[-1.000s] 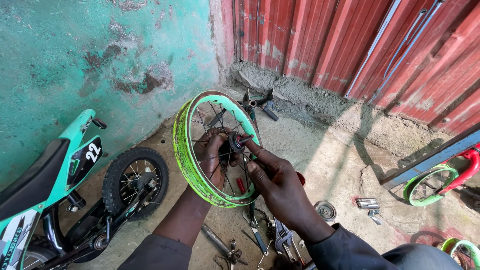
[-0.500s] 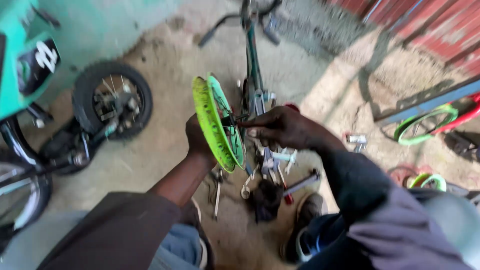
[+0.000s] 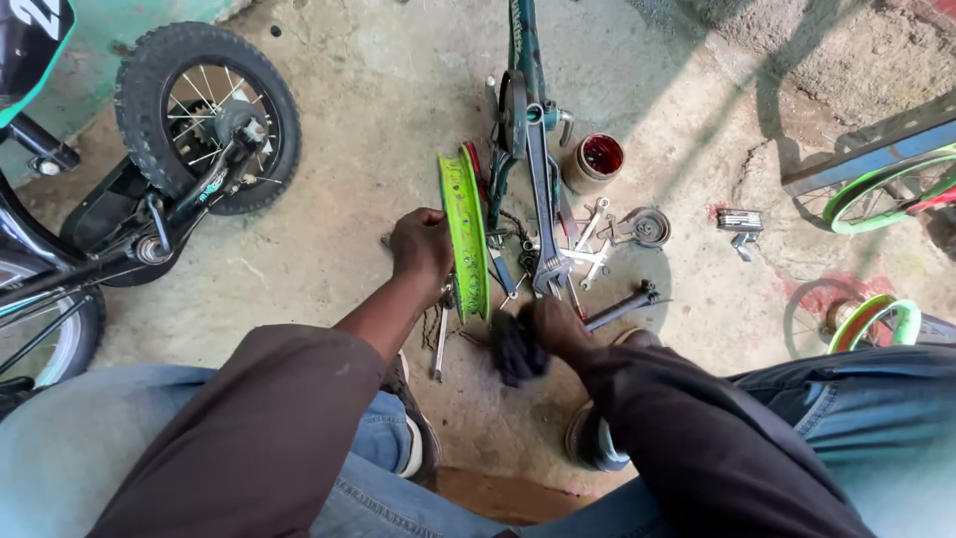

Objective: Repair a bicycle wheel hub using a wrench

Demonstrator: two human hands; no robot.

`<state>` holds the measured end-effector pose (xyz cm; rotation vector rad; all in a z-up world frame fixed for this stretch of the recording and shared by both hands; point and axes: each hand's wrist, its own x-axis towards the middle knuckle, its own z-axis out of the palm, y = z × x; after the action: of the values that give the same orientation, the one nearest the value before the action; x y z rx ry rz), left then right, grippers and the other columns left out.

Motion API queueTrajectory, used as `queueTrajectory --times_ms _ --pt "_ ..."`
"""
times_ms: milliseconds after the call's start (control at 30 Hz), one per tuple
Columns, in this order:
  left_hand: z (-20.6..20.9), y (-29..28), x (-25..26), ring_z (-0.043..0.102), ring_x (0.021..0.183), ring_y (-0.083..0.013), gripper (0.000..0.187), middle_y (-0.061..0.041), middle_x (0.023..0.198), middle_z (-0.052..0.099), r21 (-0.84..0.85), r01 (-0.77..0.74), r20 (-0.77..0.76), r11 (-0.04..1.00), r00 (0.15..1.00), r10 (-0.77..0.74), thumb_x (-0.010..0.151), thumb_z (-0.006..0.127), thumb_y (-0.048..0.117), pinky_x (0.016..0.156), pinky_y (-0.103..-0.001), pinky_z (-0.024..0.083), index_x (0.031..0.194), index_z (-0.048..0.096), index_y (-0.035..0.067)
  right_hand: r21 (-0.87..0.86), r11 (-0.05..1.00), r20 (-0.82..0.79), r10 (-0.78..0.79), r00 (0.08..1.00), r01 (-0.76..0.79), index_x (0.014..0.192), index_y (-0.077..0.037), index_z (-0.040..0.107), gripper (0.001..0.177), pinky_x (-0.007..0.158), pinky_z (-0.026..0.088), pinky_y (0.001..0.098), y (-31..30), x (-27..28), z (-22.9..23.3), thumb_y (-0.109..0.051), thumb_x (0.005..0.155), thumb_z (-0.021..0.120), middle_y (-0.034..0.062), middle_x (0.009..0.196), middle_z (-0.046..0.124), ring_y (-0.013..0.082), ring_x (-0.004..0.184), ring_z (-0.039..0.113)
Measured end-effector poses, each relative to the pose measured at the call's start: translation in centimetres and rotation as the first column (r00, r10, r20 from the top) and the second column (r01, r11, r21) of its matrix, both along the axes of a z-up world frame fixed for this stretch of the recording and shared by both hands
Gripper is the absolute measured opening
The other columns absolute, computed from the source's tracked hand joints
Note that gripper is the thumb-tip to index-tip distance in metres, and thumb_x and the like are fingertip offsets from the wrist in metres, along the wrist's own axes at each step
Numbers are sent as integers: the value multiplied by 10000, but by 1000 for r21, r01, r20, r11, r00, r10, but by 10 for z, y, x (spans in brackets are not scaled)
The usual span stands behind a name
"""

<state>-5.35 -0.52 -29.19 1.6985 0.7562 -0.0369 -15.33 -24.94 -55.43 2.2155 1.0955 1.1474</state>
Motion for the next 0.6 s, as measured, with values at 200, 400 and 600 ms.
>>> queueTrajectory --times_ms 200,400,600 --pt "-18 -6 1 555 335 -296 145 -144 484 564 -30 -45 -52 999 998 44 812 601 141 309 -343 470 729 719 144 553 442 -773 589 236 707 944 169 629 360 759 424 732 82 41 251 -127 958 424 479 847 586 726 876 476" --pt "30 15 34 568 463 -258 152 -153 618 587 -56 -75 13 996 997 76 848 588 153 394 -368 463 840 716 71 347 913 -830 192 524 216 812 45 651 206 633 487 603 5 59 117 -79 877 500 297 720 652 520 679 605" --pt "97 46 51 618 497 -237 128 -128 604 605 35 49 87 998 995 -52 844 624 124 425 -343 492 825 749 104 197 619 -942 335 -29 760 1151 184 627 493 840 567 599 41 64 246 -208 882 494 444 952 672 636 1020 615"
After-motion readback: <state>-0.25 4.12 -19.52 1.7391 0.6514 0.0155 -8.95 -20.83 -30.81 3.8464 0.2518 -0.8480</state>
